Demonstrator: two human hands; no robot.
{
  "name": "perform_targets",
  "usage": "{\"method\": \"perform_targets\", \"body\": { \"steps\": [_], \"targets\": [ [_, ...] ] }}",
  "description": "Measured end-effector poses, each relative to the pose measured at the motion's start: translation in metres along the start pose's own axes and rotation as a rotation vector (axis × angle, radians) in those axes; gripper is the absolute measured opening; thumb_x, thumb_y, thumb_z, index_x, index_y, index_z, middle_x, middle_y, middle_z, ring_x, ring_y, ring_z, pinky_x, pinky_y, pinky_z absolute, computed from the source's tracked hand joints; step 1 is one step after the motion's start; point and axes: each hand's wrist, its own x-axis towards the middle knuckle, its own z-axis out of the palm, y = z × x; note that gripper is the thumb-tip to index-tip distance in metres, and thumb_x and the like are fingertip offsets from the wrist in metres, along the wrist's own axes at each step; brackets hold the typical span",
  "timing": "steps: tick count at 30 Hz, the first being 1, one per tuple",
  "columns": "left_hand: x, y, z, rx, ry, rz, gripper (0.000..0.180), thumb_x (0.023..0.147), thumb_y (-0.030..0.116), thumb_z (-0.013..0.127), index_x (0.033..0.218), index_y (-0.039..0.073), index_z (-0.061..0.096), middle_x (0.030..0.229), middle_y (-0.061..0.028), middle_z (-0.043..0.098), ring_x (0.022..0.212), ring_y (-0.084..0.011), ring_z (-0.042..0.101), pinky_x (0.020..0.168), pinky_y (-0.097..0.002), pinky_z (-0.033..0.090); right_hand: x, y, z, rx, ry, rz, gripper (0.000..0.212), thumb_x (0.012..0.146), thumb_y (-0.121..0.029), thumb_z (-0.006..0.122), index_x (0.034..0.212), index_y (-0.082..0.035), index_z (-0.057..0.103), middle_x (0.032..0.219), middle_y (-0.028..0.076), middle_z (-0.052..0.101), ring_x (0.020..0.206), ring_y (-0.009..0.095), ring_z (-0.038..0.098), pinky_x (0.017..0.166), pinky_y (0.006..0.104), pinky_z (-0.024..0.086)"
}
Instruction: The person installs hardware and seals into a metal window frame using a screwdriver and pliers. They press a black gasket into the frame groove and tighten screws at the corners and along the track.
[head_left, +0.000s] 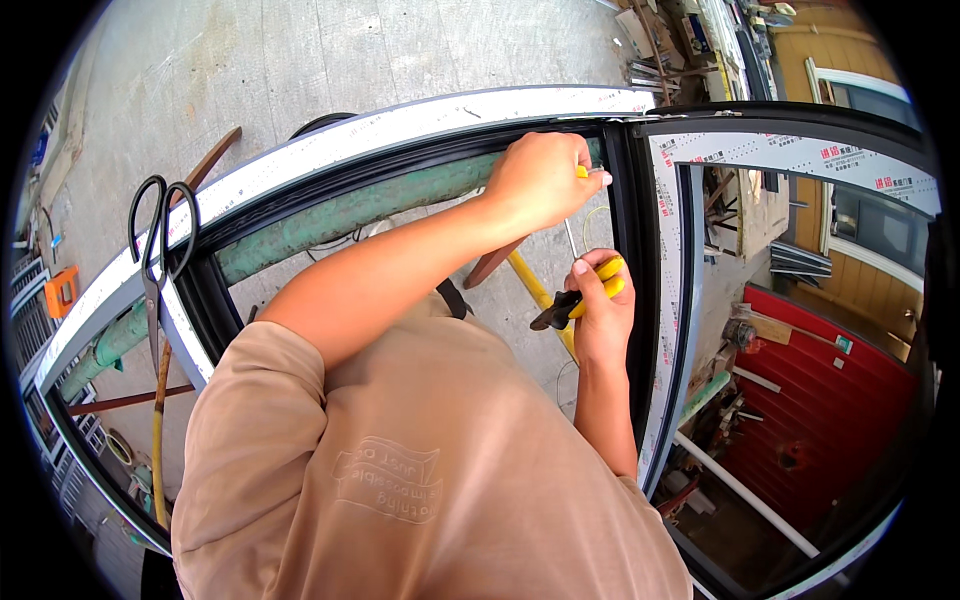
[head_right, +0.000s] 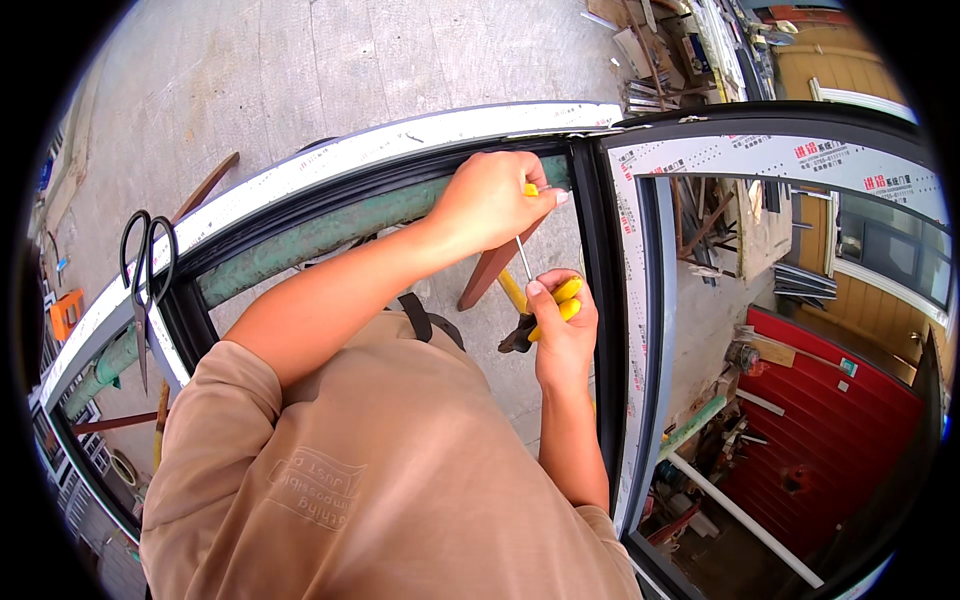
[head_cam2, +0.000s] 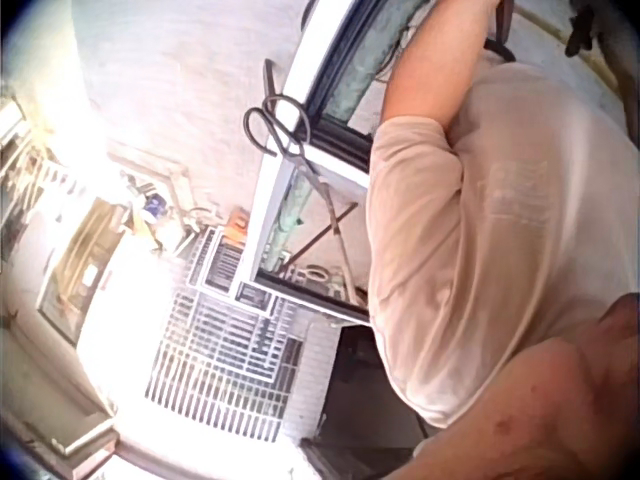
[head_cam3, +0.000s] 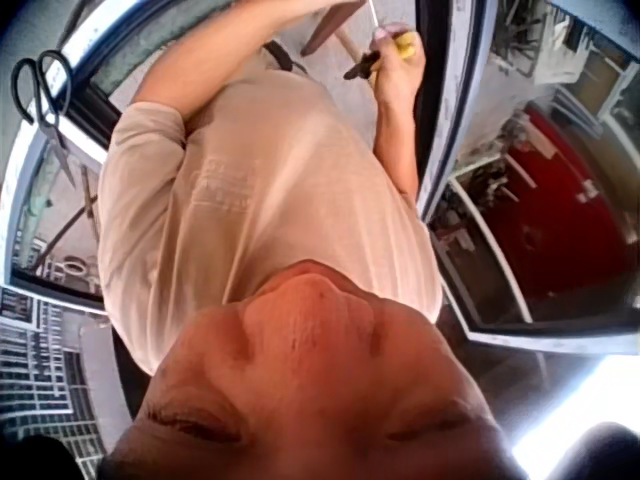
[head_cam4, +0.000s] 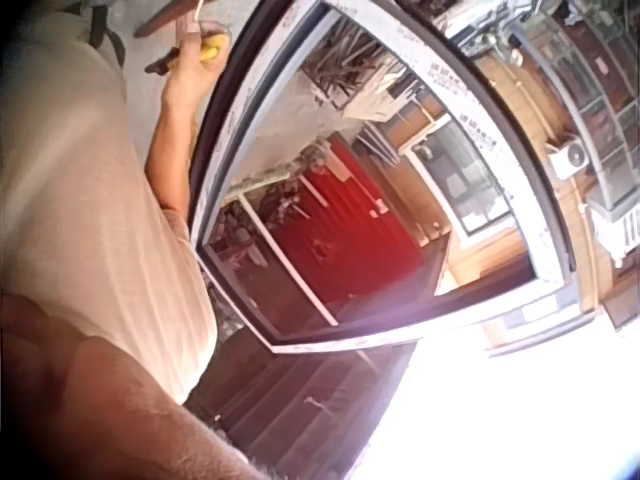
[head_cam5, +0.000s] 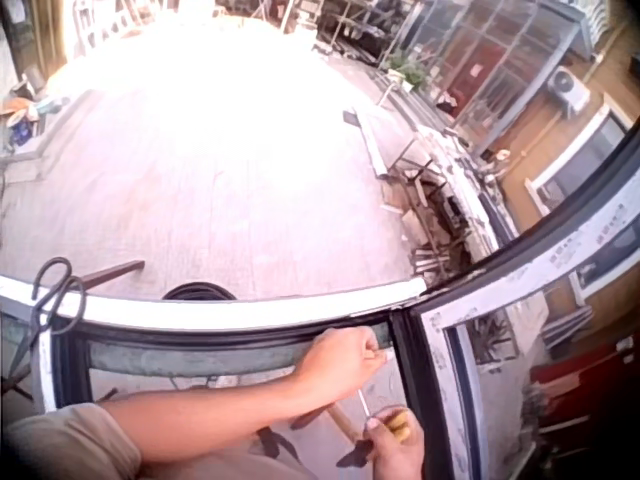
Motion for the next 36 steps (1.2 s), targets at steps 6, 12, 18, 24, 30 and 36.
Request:
{"method": "perform_targets", "body": {
  "steps": [6, 12, 18, 24, 30, 36],
  "targets": [
    [0.004, -0.011, 0.007, -0.198, -0.104, 0.066, 0.037, 0.087, 0.029, 0.089, 0.103, -0.001, 0.075, 0.090, -0.0170, 0.078, 0.083, -0.0262, 0.077, 0.076, -0.0382, 0.059, 0.007, 0.026, -0.003, -0.070, 0.112, 0.007, 0.013, 0.100, -0.006, 0.076, 0.108, -0.007, 0.066, 0.095, -0.001, 0.062, 0.086, 0.009, 0.057, 0.078, 0.0269, 0.047],
    [0.005, -0.029, 0.028, -0.375, -0.057, 0.048, 0.033, 0.095, 0.016, 0.081, 0.120, -0.003, 0.075, 0.101, -0.0165, 0.082, 0.092, -0.0229, 0.080, 0.084, -0.0359, 0.061, 0.035, 0.049, -0.006, 0.208, 0.176, -0.013, 0.010, 0.105, -0.008, 0.070, 0.109, -0.006, 0.061, 0.090, 0.004, 0.062, 0.085, 0.014, 0.059, 0.082, 0.0303, 0.049],
    [0.005, -0.024, 0.037, -0.372, 0.187, 0.059, 0.028, 0.093, 0.018, 0.084, 0.115, 0.001, 0.080, 0.095, -0.0162, 0.082, 0.081, -0.0228, 0.081, 0.076, -0.0355, 0.062, 0.051, 0.052, 0.002, 0.303, 0.239, -0.005, 0.015, 0.110, -0.019, 0.069, 0.111, -0.007, 0.060, 0.091, 0.003, 0.058, 0.086, 0.016, 0.055, 0.084, 0.0345, 0.047],
    [0.016, -0.014, 0.048, -0.281, 0.327, 0.082, 0.027, 0.091, 0.021, 0.085, 0.112, 0.005, 0.082, 0.088, -0.0153, 0.082, 0.076, -0.0297, 0.081, 0.071, -0.0376, 0.064, 0.071, 0.073, -0.007, 0.422, 0.223, 0.045, 0.024, 0.110, -0.026, 0.072, 0.121, -0.006, 0.063, 0.095, 0.002, 0.064, 0.083, 0.012, 0.057, 0.078, 0.0306, 0.050],
    [0.026, -0.015, 0.058, -0.227, 0.431, 0.135, 0.028, 0.091, 0.022, 0.084, 0.112, 0.004, 0.083, 0.090, -0.0162, 0.082, 0.076, -0.0320, 0.080, 0.072, -0.0389, 0.064, 0.093, 0.067, 0.015, 0.543, 0.178, 0.076, 0.025, 0.114, -0.029, 0.065, 0.120, -0.004, 0.065, 0.097, 0.000, 0.065, 0.085, 0.011, 0.058, 0.079, 0.0309, 0.052],
    [0.032, -0.017, 0.070, -0.193, 0.507, 0.153, 0.027, 0.091, 0.022, 0.081, 0.111, 0.004, 0.083, 0.089, -0.0167, 0.081, 0.077, -0.0340, 0.080, 0.072, -0.0404, 0.063, 0.119, 0.075, 0.017, 0.596, 0.180, 0.082, 0.032, 0.115, -0.027, 0.062, 0.135, -0.002, 0.066, 0.124, 0.004, 0.072, 0.115, 0.014, 0.071, 0.098, 0.0325, 0.058]
  ]
}}
